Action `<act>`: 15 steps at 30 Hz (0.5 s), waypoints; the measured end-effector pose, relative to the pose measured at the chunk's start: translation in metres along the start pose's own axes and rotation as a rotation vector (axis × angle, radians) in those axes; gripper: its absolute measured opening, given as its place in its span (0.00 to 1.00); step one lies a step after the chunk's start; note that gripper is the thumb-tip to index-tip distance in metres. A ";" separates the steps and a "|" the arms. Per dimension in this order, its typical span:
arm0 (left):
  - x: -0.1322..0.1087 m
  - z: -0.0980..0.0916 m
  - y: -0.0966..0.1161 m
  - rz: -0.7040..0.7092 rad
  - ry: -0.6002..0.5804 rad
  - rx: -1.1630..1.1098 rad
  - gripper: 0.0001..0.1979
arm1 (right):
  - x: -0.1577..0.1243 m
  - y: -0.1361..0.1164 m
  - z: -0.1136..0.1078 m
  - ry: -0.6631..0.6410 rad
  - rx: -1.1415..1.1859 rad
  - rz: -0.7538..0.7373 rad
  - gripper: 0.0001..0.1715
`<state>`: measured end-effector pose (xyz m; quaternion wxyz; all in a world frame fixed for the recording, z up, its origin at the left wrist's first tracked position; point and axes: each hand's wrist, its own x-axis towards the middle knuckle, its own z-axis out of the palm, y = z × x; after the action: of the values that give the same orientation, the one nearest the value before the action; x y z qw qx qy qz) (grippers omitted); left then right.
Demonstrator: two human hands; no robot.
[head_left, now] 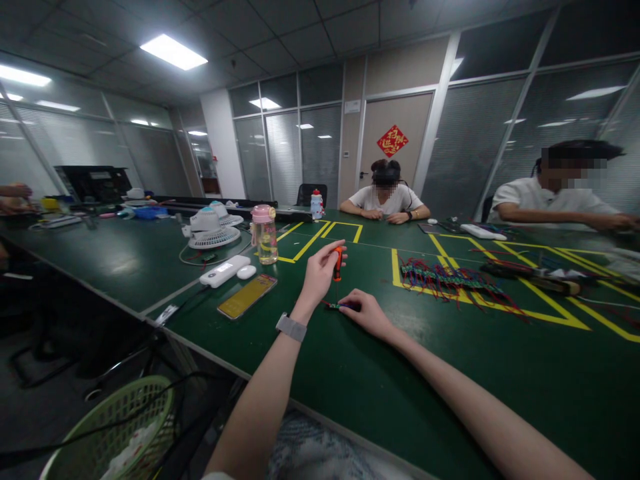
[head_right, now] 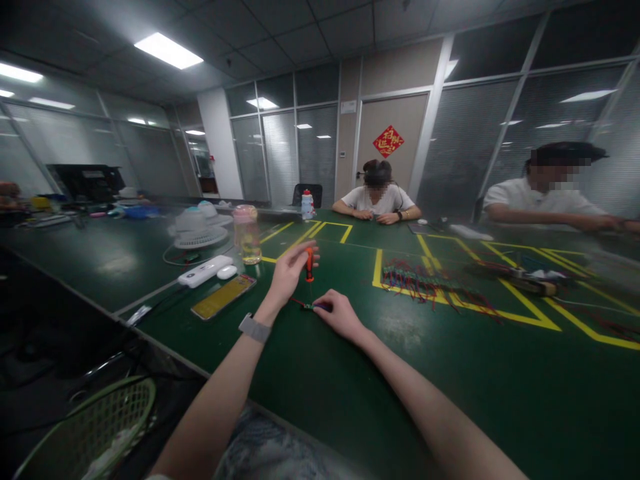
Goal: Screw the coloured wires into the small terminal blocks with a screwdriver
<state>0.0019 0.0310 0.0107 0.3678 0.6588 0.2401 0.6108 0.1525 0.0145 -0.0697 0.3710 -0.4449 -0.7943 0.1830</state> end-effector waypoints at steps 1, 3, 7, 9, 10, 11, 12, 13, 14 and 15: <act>0.000 0.000 0.000 0.012 0.020 0.041 0.14 | 0.000 0.000 0.000 -0.001 -0.001 -0.001 0.09; -0.001 0.000 0.002 0.059 0.084 0.161 0.13 | 0.000 0.000 0.000 -0.003 -0.002 -0.004 0.09; -0.001 -0.001 0.005 0.084 0.124 0.178 0.12 | 0.000 0.001 0.000 -0.002 -0.001 -0.009 0.09; -0.001 -0.001 0.005 0.055 0.070 0.067 0.14 | 0.000 0.002 0.001 -0.002 0.003 -0.011 0.09; -0.001 0.000 0.005 0.031 0.040 0.018 0.15 | 0.000 0.002 0.001 -0.001 0.004 -0.011 0.09; -0.001 0.000 0.005 0.009 0.020 -0.011 0.16 | 0.000 0.002 0.001 0.000 0.005 -0.012 0.09; -0.001 0.001 0.005 -0.003 0.017 -0.014 0.16 | 0.000 0.003 0.001 0.001 0.005 -0.013 0.09; -0.001 0.001 0.004 0.000 0.027 0.012 0.16 | 0.000 0.003 0.001 0.001 0.006 -0.016 0.09; -0.001 0.001 0.004 0.016 0.046 0.058 0.15 | 0.000 0.003 0.001 0.002 0.006 -0.017 0.09; -0.001 0.001 0.004 0.039 0.072 0.108 0.15 | 0.000 0.003 0.001 0.001 0.007 -0.018 0.09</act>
<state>0.0019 0.0270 0.0133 0.3107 0.6600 0.2728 0.6273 0.1533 0.0163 -0.0716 0.3746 -0.4367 -0.7973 0.1823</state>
